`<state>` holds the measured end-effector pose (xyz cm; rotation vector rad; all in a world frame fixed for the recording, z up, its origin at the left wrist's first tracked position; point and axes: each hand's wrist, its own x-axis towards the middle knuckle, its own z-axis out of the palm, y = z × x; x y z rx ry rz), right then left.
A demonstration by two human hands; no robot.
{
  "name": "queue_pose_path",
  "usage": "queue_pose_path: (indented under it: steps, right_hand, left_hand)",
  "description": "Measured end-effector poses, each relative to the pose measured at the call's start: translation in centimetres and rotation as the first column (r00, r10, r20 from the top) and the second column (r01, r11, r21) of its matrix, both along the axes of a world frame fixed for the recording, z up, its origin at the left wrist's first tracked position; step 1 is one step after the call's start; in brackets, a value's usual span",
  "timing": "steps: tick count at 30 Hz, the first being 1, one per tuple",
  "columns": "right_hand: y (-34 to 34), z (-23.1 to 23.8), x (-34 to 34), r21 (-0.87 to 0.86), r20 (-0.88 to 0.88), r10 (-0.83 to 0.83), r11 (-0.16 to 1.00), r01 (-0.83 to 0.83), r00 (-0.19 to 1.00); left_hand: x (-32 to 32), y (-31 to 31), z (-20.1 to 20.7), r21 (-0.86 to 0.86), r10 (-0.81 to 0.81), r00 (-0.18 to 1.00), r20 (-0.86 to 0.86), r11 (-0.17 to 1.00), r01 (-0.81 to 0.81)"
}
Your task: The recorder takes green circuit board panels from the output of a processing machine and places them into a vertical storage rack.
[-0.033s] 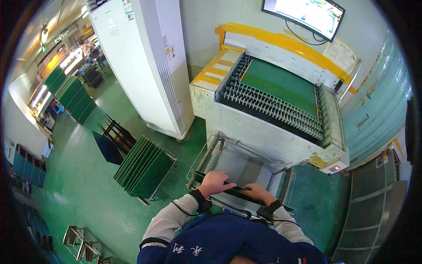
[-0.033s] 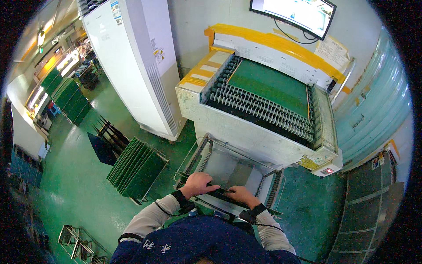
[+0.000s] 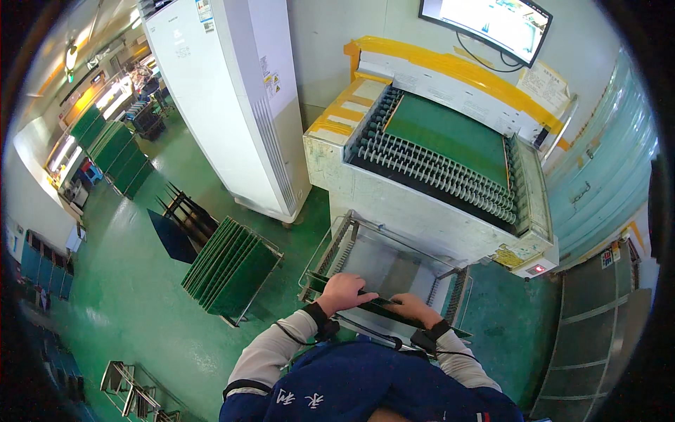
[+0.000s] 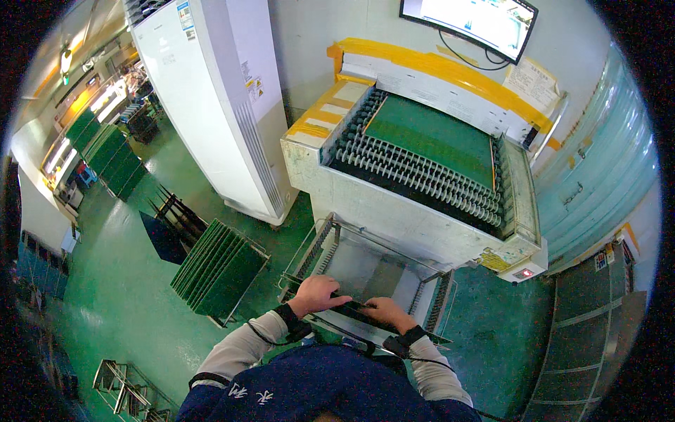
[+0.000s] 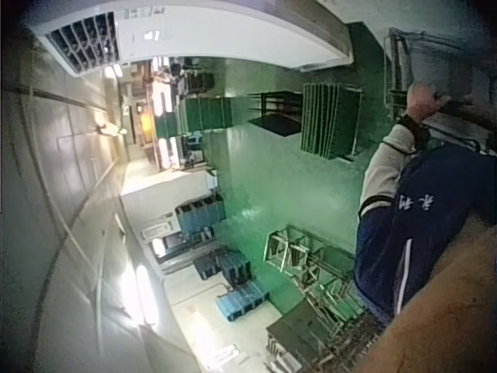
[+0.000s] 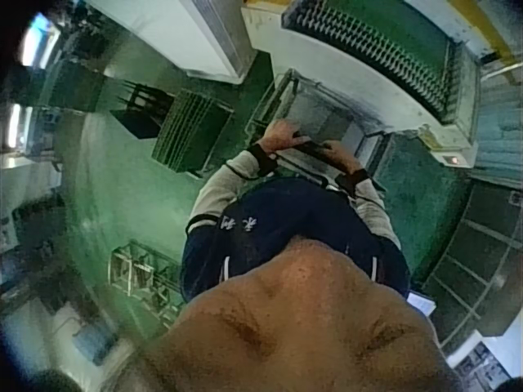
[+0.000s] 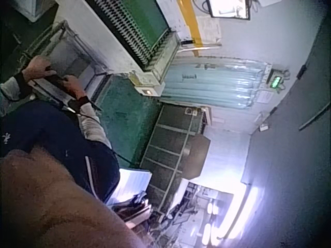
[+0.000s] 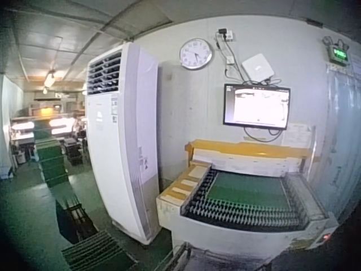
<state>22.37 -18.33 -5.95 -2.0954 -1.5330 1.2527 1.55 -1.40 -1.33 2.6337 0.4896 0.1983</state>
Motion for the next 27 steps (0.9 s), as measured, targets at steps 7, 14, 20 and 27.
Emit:
queue_pose_path:
  steps: [7, 14, 20, 27]
  right_hand:
    - [-0.16, -0.91, 0.26, -0.005, 0.007, -0.009, 1.0, 0.009, 1.0]
    - [0.05, -0.27, 0.14, -0.017, 0.01, 0.003, 1.0, -0.002, 1.0]
    - [0.03, -0.15, 0.07, -0.007, 0.028, -0.002, 1.0, 0.002, 1.0]
    - [0.05, -0.05, 0.05, 0.019, 0.018, -0.006, 1.0, 0.006, 1.0]
  left_hand:
    - [0.1, 0.0, 0.16, -0.003, -0.002, 1.0, 0.016, 1.0, 0.002]
    - [0.14, 0.08, -0.17, -0.005, 0.003, 1.0, 0.005, 1.0, -0.003]
    - [0.19, 0.08, 0.01, -0.001, -0.001, 1.0, -0.009, 1.0, 0.001]
    - [0.2, 0.05, 0.15, -0.007, 0.002, 1.0, -0.007, 1.0, -0.002]
